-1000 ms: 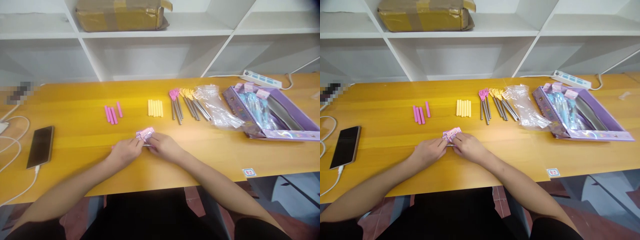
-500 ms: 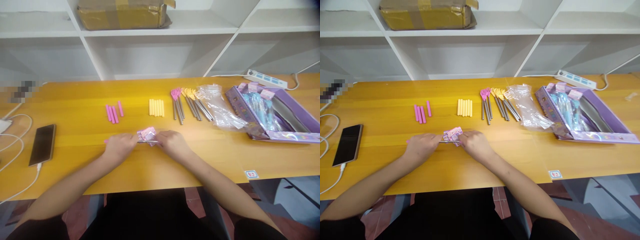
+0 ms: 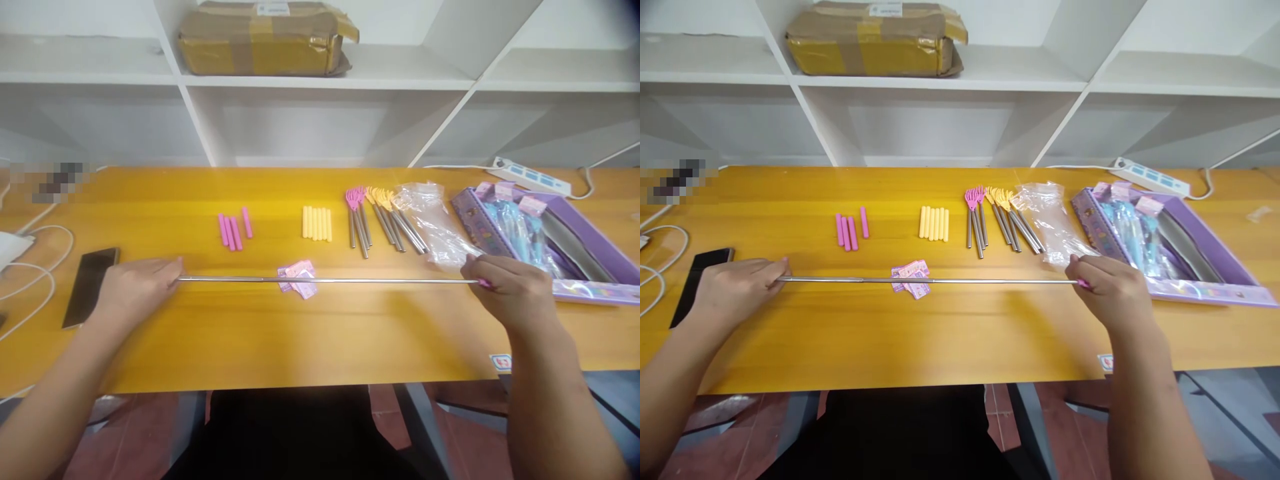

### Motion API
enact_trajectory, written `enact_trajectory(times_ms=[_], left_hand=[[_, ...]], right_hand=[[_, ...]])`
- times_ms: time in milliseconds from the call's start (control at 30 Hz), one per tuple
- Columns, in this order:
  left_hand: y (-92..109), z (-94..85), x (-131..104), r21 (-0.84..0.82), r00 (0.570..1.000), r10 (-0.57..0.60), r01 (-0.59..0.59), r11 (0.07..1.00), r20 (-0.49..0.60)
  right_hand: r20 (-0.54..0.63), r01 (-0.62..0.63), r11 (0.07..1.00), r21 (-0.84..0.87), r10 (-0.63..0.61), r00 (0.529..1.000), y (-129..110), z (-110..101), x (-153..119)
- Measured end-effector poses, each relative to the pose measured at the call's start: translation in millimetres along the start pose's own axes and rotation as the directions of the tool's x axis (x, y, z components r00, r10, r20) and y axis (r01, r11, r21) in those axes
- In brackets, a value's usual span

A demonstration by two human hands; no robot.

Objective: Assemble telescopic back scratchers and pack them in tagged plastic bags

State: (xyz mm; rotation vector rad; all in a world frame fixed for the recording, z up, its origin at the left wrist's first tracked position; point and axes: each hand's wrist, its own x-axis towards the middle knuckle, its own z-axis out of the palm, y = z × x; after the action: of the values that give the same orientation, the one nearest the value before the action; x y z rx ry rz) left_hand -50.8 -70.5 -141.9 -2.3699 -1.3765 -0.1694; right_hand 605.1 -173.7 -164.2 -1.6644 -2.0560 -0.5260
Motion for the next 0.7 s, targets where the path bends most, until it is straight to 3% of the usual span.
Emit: enact_trajectory(times_ms=[67,133,200,433,567,700], left_hand=[[5.2,-0.3,-2.2,-0.025,0.999,0.042,-0.042,0.999,0.009],[12.5,1.6,-4.0,-0.056,0.995,0.093,-0.092,0.994,0.028],[21.1,4.0,-6.9,-0.078,0.993,0.112,-0.108,0.991,0.045],[44.1,-4.2,-21.7,-0.115,0.997,-0.011,0.020,0.993,0.074],[43.7,-5.3,-26.9,-0.090,0.996,0.038,-0.030,0.995,0.083],[34.8,4.9,-30.0,-0.088,0.992,0.071,-0.062,0.994,0.102]], right_hand=[[0.006,0.123,0.991,0.060,-0.123,0.992,-2.8,-1.5,-5.0],[-0.016,0.152,0.985,0.079,-0.152,0.988,-6.1,-3.2,-7.7],[-0.011,0.119,0.990,0.073,-0.119,0.993,-6.6,-4.9,-10.3],[0.088,-0.027,0.998,0.057,0.022,0.996,6.1,-6.3,-26.4],[0.076,-0.054,0.997,0.050,0.051,0.996,8.4,1.1,-36.1],[0.027,-0.056,0.998,-0.008,0.057,0.998,1.6,10.4,-42.5]])
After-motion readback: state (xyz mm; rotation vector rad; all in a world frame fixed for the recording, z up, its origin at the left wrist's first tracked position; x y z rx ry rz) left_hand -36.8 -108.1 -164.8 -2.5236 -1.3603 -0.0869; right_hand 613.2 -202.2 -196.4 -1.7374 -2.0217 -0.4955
